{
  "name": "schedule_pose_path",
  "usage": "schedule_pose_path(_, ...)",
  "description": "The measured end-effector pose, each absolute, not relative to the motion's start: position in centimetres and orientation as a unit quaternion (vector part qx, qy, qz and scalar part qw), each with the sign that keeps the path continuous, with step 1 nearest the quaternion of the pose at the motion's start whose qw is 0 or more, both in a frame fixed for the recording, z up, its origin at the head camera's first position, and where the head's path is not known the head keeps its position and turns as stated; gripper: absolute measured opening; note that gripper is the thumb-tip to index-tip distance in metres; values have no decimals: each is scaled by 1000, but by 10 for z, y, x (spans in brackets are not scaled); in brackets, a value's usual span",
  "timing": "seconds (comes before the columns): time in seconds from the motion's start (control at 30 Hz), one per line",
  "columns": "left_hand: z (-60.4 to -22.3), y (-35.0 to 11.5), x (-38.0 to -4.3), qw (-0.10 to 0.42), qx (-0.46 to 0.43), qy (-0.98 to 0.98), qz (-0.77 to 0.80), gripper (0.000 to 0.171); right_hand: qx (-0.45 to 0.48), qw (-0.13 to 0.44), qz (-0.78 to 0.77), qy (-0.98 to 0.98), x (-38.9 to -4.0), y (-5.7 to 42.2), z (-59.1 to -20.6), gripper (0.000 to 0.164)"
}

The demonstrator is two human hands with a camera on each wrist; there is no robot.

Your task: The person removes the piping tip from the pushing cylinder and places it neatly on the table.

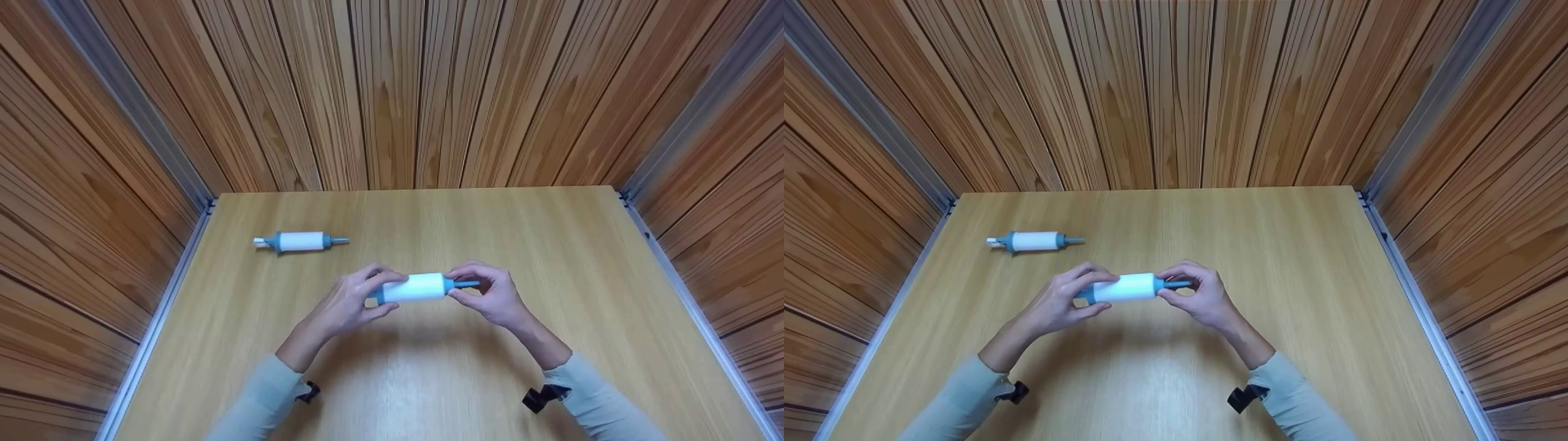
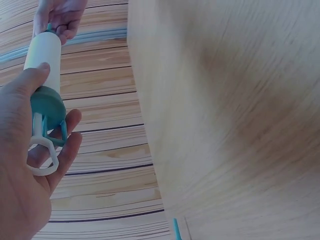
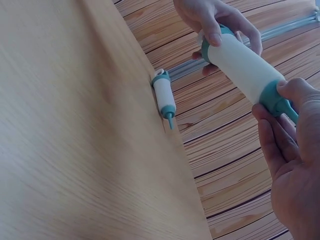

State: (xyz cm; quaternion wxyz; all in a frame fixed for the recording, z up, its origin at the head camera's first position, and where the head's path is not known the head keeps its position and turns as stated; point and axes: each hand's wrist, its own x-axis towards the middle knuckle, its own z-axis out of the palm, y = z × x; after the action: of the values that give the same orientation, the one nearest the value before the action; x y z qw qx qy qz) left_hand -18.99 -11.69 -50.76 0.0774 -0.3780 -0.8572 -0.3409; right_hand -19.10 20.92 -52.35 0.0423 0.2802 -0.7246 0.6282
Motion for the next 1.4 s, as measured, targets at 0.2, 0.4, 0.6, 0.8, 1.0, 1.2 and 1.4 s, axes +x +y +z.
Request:
schedule_pose_path(0.2, -503, -117, -189, 104, -384, -857, -328, 46, 268, 41, 632, -726, -188, 206, -522, 30)
schedule_pose_path(0.4, -499, -118, -189, 126, -393, -848, -333, 44, 295, 40, 623, -723, -188, 203, -522, 29)
schedule_pose_path(0.6, -493, -118, -190, 136, -403, -840, -337, 43, 312, 17, 626, -714, -188, 202, -518, 30)
schedule_pose_path(0.8, -486, -117, -190, 155, -412, -838, -323, 44, 320, 10, 627, -711, -190, 202, -511, 29)
schedule_pose_path(1.0, -482, -116, -188, 168, -414, -837, -316, 44, 330, 33, 624, -708, -190, 201, -507, 28)
schedule_pose_path(1.2, -481, -116, -183, 173, -413, -837, -316, 41, 343, 34, 634, -692, -188, 199, -508, 27)
schedule_pose_path(1.4, -481, -115, -179, 161, -412, -837, -322, 40, 346, 39, 633, -691, -185, 200, -510, 27)
